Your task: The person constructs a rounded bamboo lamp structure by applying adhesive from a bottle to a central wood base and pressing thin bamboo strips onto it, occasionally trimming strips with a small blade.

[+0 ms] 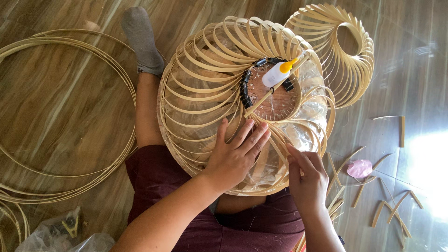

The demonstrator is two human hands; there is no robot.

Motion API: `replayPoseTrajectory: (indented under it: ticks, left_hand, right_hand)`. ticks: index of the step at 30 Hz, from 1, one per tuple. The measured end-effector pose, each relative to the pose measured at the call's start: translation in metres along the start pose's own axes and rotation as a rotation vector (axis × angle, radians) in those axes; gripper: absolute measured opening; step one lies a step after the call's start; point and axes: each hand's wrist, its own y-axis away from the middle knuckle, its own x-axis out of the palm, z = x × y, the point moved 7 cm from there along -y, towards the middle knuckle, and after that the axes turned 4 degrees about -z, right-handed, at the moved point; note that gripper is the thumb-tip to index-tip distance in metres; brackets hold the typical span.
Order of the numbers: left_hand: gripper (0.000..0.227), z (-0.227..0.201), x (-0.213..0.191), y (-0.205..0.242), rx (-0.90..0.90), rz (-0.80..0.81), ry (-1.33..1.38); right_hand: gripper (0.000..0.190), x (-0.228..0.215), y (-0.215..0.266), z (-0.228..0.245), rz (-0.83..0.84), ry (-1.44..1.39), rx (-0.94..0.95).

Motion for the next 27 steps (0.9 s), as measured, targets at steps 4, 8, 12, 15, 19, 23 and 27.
replayPoseTrajectory:
  ticks: [4,8,12,15,19,23,27]
  left_hand:
    - [0.060,0.002,0.000,0.001,0.005,0.004,-0.022]
    - [0.059,0.000,-0.002,-0.002,0.002,0.025,-0.031]
    - [0.056,0.000,-0.010,-0.009,0.022,-0.067,0.007]
    - [0.060,-0.001,-0.006,-0.005,0.038,-0.021,-0.053]
    - [0.063,0.000,-0.001,-0.005,0.032,0.012,-0.065]
    - [0.065,0.000,0.001,-0.006,0.025,0.011,-0.043]
    - [0.063,0.001,0.002,-0.003,0.024,-0.017,-0.052]
  right_hand:
    - [0.028,-0.001,-0.007,0.003,0.023,0.004,0.009]
    - [0.034,-0.011,-0.028,0.008,0.067,-0.027,-0.002]
    - [0.038,-0.011,-0.067,0.018,0.020,-0.042,-0.069]
    - [0.052,0.009,-0.100,0.022,0.004,-0.048,-0.088]
    - [0.082,0.048,-0.135,0.015,0.019,0.016,0.029]
    - [0.087,0.075,-0.147,0.014,0.036,0.007,0.078]
    - [0.069,0.086,-0.151,0.014,0.045,0.027,0.129]
